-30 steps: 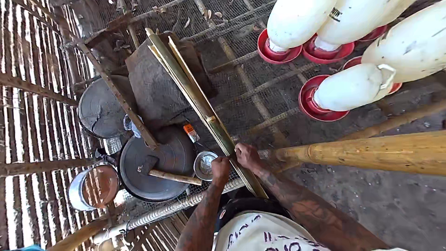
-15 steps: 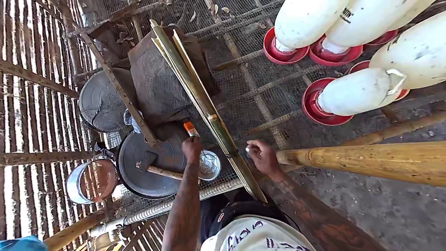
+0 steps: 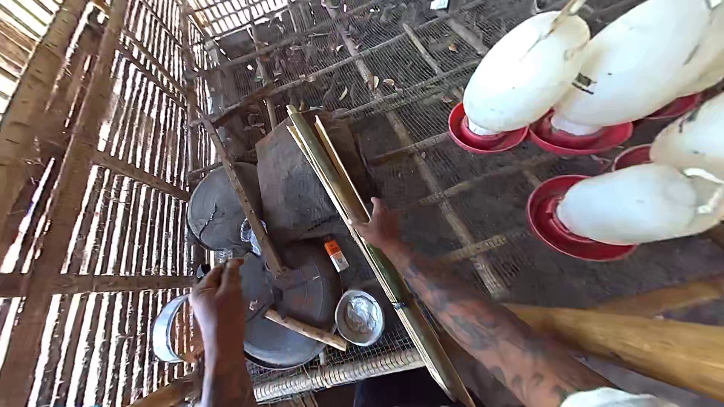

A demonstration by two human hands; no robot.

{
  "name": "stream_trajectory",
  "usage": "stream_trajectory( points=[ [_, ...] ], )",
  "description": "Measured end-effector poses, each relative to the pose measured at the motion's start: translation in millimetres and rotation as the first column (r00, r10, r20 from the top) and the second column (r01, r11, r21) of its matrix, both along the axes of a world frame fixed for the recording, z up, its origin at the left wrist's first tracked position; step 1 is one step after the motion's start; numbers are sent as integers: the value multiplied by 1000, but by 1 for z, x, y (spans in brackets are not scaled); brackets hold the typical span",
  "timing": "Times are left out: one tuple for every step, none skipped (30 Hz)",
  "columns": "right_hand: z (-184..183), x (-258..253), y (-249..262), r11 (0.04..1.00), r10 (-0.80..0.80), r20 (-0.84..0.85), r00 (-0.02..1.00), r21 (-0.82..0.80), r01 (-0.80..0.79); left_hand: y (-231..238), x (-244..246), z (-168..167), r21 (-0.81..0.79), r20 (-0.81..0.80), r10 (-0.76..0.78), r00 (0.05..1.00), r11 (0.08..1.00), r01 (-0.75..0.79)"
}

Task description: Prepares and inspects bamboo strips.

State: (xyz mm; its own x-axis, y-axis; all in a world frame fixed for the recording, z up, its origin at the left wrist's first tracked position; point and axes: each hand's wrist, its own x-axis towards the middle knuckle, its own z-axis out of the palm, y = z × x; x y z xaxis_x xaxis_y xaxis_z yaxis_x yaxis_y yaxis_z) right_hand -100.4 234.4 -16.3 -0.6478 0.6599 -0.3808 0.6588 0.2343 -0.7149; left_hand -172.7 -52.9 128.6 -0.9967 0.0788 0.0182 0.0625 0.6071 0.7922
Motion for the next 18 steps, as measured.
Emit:
stream_trajectory(
  points=[
    [-6,-22,-4,1000,17,85,996,18,-18,-4,-8,-4,-242,7,-40,999,969,41],
    [-13,-41,-8,999,35,168,985,32,-41,-7,-18,-10,-415,74,-75,994,904,99],
    [-20,-56,-13,996,53,242,969,62,-70,-10,-29,-21,-513,176,-86,981,842,166],
    [-27,-67,-18,991,59,298,953,95,-92,-13,-38,-33,-557,265,-74,961,802,215],
    [-31,-74,-22,986,58,347,936,130,-109,-15,-46,-43,-560,331,-55,942,792,243],
    [-33,-78,-24,980,62,386,920,149,-129,-19,-52,-52,-533,374,-39,927,808,250],
    [-33,-80,-24,978,81,408,909,144,-151,-22,-57,-60,-467,407,-39,912,850,245],
    [-31,-79,-21,978,109,407,907,120,-172,-25,-60,-66,-370,438,-53,897,899,234],
    [-28,-76,-14,981,138,388,911,74,-180,-27,-62,-69,-259,472,-75,879,941,219],
    [-26,-72,-7,984,153,341,928,34,-175,-26,-64,-71,-143,494,-99,864,971,193],
    [-25,-69,2,986,160,279,947,4,-168,-23,-68,-73,-27,503,-122,856,987,156],
    [-21,-64,9,986,168,218,961,-18,-168,-18,-71,-75,98,507,-149,849,988,116],
    [-14,-58,14,985,175,159,972,-39,-171,-12,-74,-76,221,511,-177,841,973,70],
    [-6,-50,15,982,186,106,977,-62,-180,-6,-78,-77,326,517,-203,832,945,28],
    [3,-42,14,977,200,56,978,-83,-195,2,-83,-79,389,528,-227,819,921,4],
    [13,-33,12,971,218,14,976,-106,-216,12,-87,-82,423,530,-254,809,906,8],
    [23,-25,8,963,234,-18,972,-130,-234,24,-89,-86,440,522,-307,796,896,57],
    [32,-17,1,955,249,-36,968,-154,-252,37,-89,-92,461,500,-389,774,876,143]
  ],
)
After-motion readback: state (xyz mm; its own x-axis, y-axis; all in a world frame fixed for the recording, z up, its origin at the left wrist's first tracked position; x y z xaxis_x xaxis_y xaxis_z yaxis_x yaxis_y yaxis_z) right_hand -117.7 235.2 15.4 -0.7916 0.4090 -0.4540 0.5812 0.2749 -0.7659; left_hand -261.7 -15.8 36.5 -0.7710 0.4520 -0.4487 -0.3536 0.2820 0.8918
